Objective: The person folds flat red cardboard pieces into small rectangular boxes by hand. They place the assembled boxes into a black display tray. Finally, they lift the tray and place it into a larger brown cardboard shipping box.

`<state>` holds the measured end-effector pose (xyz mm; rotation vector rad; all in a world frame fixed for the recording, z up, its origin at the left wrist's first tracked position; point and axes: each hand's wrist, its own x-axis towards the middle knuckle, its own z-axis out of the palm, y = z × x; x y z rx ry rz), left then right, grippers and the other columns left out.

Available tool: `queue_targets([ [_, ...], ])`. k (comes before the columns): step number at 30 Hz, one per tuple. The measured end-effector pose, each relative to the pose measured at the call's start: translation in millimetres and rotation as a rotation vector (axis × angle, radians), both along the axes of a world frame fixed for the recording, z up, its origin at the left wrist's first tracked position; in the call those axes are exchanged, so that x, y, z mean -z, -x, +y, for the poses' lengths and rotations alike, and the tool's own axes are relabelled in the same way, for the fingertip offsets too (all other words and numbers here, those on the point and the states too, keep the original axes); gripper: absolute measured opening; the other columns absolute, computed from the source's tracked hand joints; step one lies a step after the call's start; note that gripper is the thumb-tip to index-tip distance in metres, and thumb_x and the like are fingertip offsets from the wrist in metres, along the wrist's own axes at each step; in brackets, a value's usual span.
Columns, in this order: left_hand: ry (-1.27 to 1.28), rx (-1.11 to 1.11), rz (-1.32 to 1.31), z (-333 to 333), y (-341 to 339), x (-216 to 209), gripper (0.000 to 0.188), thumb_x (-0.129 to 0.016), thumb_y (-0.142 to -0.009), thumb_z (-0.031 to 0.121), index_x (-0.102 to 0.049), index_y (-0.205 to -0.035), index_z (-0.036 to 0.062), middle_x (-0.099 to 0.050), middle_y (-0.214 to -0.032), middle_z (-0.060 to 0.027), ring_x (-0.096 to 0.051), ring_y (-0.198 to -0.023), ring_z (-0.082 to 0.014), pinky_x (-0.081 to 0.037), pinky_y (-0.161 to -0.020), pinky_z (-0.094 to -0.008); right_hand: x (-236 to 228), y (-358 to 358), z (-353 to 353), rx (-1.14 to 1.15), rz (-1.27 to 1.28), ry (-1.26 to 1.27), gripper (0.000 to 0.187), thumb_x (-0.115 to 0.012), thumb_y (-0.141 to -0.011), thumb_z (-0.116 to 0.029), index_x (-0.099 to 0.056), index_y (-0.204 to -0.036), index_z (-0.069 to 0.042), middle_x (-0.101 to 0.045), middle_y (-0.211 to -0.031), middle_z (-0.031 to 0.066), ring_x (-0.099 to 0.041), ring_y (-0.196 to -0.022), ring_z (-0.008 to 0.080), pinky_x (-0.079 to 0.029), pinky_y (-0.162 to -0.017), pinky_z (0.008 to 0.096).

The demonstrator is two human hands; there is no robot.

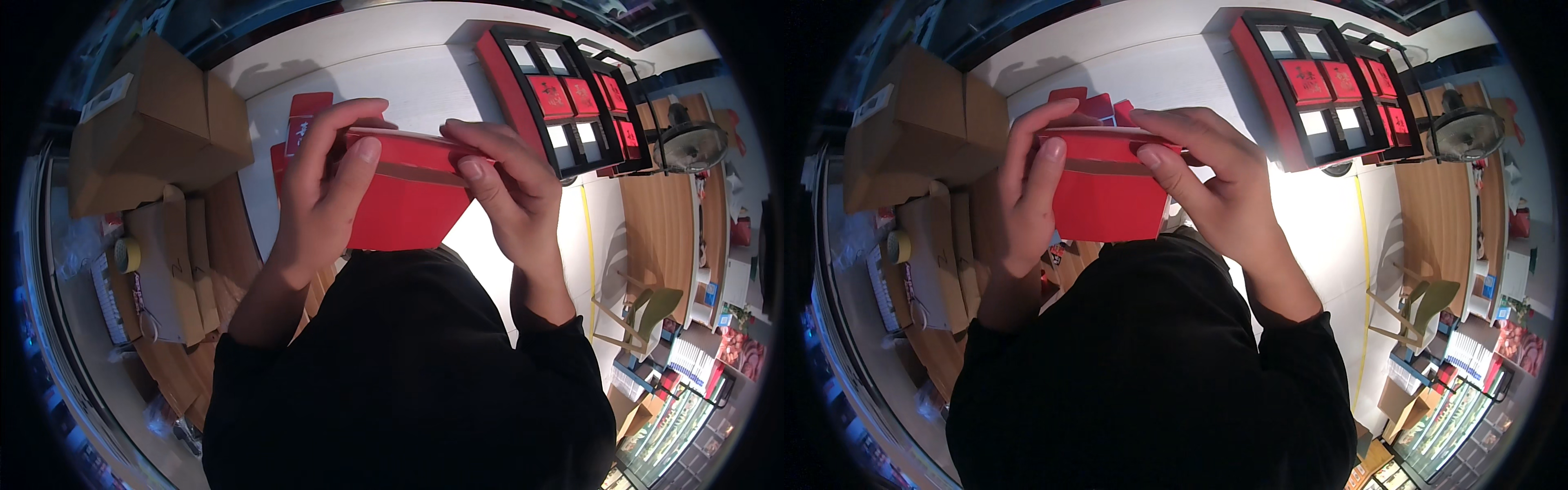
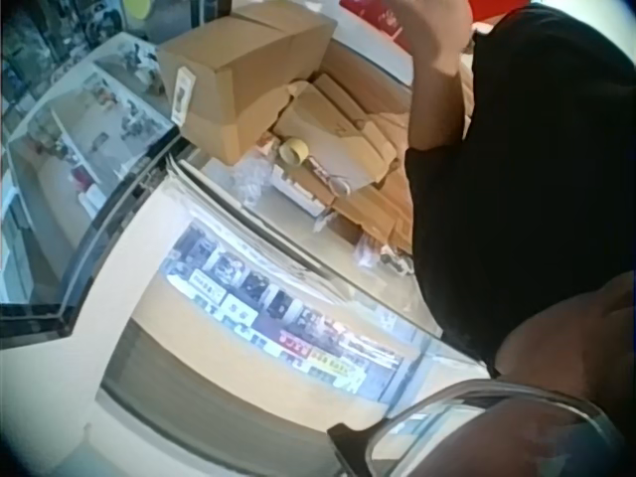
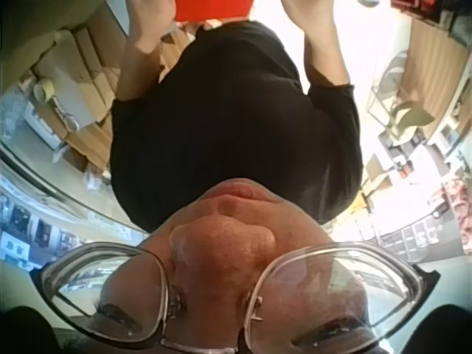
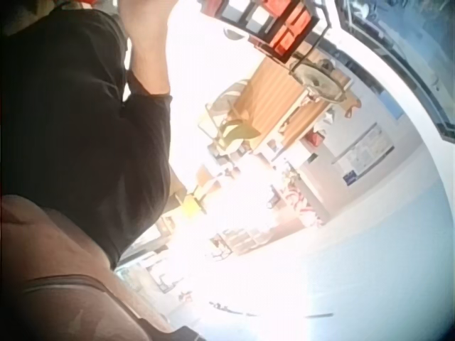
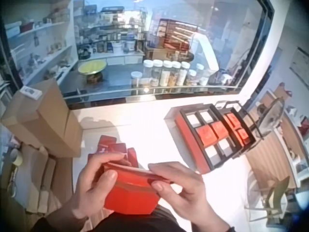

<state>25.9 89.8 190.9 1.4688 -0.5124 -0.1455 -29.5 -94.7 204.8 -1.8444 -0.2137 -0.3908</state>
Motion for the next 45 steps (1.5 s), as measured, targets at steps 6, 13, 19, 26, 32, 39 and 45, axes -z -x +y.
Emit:
queue_targets([
  [6,-0.042,-0.02,-0.333,1.5,-8.6,9.2,0.017,-0.047,-0.091,0.008,-0.056,-0.104,0.0045,-0.058,-0.102,-0.0102,-0.055,-0.099,-0.0185,-0.043,-0.086,-0.0297,4.4,1.7,-4.2,-0.169,-0.025,0.002,0.03,-0.064,-0.082,-0.009,-0.063,-0.112,-0.005,-0.055,-0.115,0.0155,-0.062,-0.092,0.0237,-0.053,-0.075,0.0299],
  [13,-0.044,0.018,-0.4,3.9,-9.7,10.9,0.015,-0.047,-0.09,0.005,-0.056,-0.101,0.0033,-0.058,-0.102,-0.0114,-0.055,-0.099,-0.0215,-0.042,-0.089,-0.0331,9.9,0.7,-7.9,-0.219,-0.161,0.175,0.047,-0.076,-0.069,-0.015,-0.063,-0.114,-0.008,-0.054,-0.118,0.0146,-0.059,-0.102,0.0274,-0.054,-0.08,0.036],
  [19,-0.041,-0.009,-0.391,3.1,-7.1,10.1,0.015,-0.048,-0.09,0.009,-0.056,-0.102,0.0036,-0.059,-0.103,-0.0115,-0.056,-0.099,-0.0215,-0.043,-0.088,-0.0326,6.0,1.9,-8.5,-0.23,-0.118,0.075,0.035,-0.067,-0.079,-0.007,-0.064,-0.113,-0.007,-0.057,-0.114,0.0148,-0.061,-0.094,0.0235,-0.052,-0.073,0.0306],
  [26,-0.08,-0.018,-0.433,2.4,-6.8,9.9,0.017,-0.048,-0.091,0.01,-0.056,-0.105,0.0033,-0.059,-0.102,-0.0109,-0.056,-0.095,-0.0197,-0.044,-0.085,-0.0306,-1.6,6.4,-4.7,-0.171,-0.018,-0.065,0.027,-0.059,-0.084,-0.002,-0.064,-0.111,-0.005,-0.063,-0.104,0.0152,-0.061,-0.089,0.0217,-0.049,-0.075,0.0284],
  [32,-0.089,-0.01,-0.367,2.4,-0.9,5.3,0.017,-0.048,-0.091,0.011,-0.055,-0.105,0.0029,-0.058,-0.102,-0.0104,-0.056,-0.095,-0.0188,-0.043,-0.086,-0.0299,-1.0,6.3,-8.6,-0.219,0.009,-0.101,0.029,-0.059,-0.084,-0.001,-0.063,-0.112,-0.005,-0.063,-0.103,0.0159,-0.061,-0.093,0.0228,-0.049,-0.077,0.0289],
  [39,-0.057,-0.006,-0.35,3.9,-2.8,8.7,0.017,-0.049,-0.09,0.007,-0.056,-0.105,0.0031,-0.058,-0.105,-0.0101,-0.055,-0.099,-0.0197,-0.043,-0.088,-0.0306,4.7,8.4,-7.6,-0.231,-0.036,0.008,0.035,-0.065,-0.08,-0.005,-0.063,-0.115,-0.008,-0.058,-0.114,0.0172,-0.061,-0.099,0.0258,-0.052,-0.077,0.0317],
  [45,-0.092,-0.002,-0.363,5.2,-2.8,8.7,0.018,-0.05,-0.088,0.005,-0.056,-0.105,0.0039,-0.058,-0.106,-0.0104,-0.054,-0.102,-0.0213,-0.042,-0.089,-0.032,11.1,6.1,-9.4,-0.224,-0.113,0.13,0.037,-0.066,-0.08,-0.01,-0.062,-0.116,-0.009,-0.057,-0.117,0.0169,-0.06,-0.102,0.0281,-0.054,-0.078,0.0347],
])
